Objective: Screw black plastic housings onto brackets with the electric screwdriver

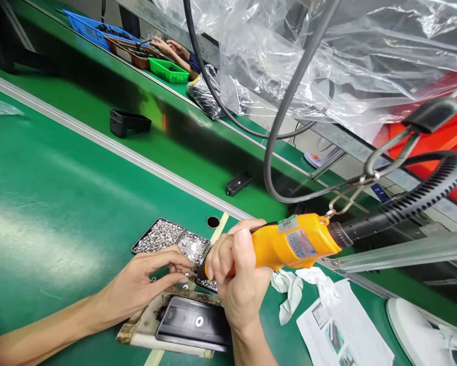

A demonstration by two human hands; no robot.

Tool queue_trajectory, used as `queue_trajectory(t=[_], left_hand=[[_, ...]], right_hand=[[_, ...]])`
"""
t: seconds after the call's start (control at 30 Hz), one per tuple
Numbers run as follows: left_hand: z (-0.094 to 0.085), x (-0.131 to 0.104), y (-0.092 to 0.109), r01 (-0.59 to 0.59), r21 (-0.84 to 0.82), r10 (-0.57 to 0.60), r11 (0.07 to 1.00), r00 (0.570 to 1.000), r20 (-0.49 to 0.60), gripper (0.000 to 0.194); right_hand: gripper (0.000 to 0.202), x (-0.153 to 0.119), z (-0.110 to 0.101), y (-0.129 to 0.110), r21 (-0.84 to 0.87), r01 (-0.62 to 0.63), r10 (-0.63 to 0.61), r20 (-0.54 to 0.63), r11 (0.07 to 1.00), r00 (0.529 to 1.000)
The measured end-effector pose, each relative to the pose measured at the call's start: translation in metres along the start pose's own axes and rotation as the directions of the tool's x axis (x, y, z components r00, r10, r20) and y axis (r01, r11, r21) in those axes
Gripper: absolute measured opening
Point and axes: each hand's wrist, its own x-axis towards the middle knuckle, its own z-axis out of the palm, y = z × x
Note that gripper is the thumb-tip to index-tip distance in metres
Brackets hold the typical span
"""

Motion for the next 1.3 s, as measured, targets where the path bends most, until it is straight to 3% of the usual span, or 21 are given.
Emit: queue_trajectory(t=[0.2, 0.87, 1.07, 1.3], left_hand=[[0.002, 0.000, 0.003, -0.027, -0.016, 0.027, 1.000, 1.000, -0.001, 0.013], [0.005, -0.003, 0.007, -0.144, 0.030, 0.146, 0.989, 0.987, -0.065, 0.016], [0.010, -0.006, 0.005, -0.102, 0.015, 0.103, 0.995, 0.985, -0.142, 0.016], [0.010, -0.005, 0.006, -0.087, 0.017, 0.088, 0.996, 0.991, -0.096, 0.017]], right_hand=[[0.022, -0.006, 0.004, 0.006, 0.009, 0.003, -0.003, 0.057, 1.000, 0.998], [0.013, -0.010, 0.005, 0.008, -0.019, 0.012, -0.011, 0.081, 1.000, 0.997], [0.008, -0.014, 0.008, 0.011, -0.053, 0.020, -0.016, 0.078, 0.998, 0.997], [0.009, -0.011, 0.006, 0.012, -0.003, -0.024, 0.024, 0.096, 1.000, 0.995]])
